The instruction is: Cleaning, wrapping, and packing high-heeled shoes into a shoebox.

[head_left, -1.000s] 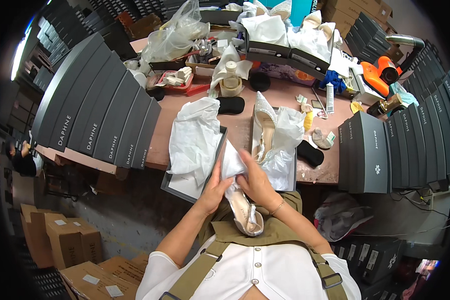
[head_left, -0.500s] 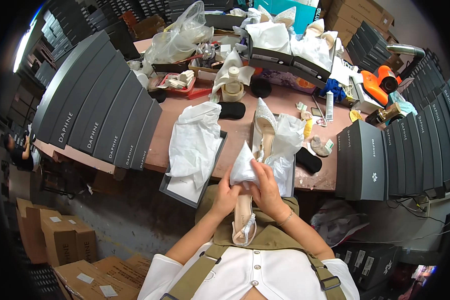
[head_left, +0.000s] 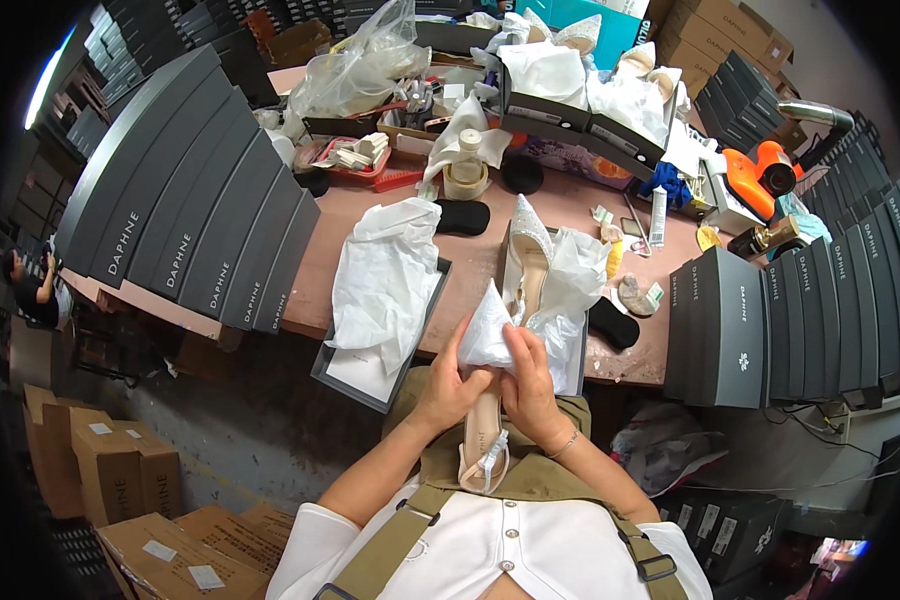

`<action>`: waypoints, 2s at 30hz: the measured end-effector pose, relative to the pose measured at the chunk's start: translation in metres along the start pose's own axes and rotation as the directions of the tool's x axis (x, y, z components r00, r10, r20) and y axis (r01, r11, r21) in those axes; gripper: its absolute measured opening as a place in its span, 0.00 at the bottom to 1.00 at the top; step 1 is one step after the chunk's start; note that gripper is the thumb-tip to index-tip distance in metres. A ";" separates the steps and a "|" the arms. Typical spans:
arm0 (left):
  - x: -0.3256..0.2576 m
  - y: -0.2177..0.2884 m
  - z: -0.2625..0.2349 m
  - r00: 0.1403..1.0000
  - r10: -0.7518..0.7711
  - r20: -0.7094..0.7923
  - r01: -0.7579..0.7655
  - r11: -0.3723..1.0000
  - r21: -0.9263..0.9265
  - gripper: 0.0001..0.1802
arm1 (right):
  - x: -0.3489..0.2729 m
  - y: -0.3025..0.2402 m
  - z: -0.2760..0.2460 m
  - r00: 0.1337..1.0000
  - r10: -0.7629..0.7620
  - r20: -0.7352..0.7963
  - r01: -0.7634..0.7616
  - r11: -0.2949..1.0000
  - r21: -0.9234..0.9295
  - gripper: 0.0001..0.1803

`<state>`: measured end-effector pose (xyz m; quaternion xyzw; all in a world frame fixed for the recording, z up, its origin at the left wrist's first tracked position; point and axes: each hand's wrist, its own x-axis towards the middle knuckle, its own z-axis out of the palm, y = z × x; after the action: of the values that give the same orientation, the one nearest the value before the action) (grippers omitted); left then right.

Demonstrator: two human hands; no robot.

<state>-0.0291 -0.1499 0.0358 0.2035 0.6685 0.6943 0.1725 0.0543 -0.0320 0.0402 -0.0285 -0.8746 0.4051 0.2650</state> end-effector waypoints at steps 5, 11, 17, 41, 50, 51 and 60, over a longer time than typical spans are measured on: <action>0.007 -0.030 0.004 0.995 0.025 -0.094 -0.025 1.000 0.000 0.31 | 0.003 -0.006 0.006 1.000 -0.022 0.010 0.022 0.999 -0.034 0.38; -0.005 0.007 0.004 0.986 0.125 -0.113 -0.115 0.990 0.086 0.27 | 0.007 0.001 -0.003 1.000 0.000 -0.008 0.000 1.000 0.022 0.38; -0.006 -0.033 -0.011 0.991 0.058 -0.123 -0.047 0.995 0.093 0.23 | 0.006 -0.007 0.010 1.000 0.010 0.020 -0.012 0.998 0.054 0.39; 0.112 -0.005 -0.087 0.941 0.250 0.230 -0.339 0.645 0.685 0.30 | 0.040 0.071 -0.092 0.898 0.353 0.263 -0.244 0.897 -0.369 0.20; 0.059 0.033 -0.011 0.708 0.024 0.705 -0.290 0.921 0.260 0.52 | 0.046 0.019 -0.148 0.923 0.212 0.320 -0.197 0.977 -0.078 0.18; 0.063 0.023 -0.008 0.648 0.011 0.761 -0.181 0.974 0.140 0.60 | 0.054 0.008 -0.158 0.927 0.135 0.351 -0.143 0.990 -0.004 0.15; 0.039 0.001 0.031 0.771 -0.060 0.634 0.381 0.842 -0.383 0.34 | 0.043 0.022 -0.147 0.939 -0.091 0.332 -0.234 0.539 0.809 0.12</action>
<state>-0.0467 -0.1036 0.0399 0.2787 0.3996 0.7135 0.5035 0.0851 0.0959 0.1212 0.1346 -0.6025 0.7829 0.0764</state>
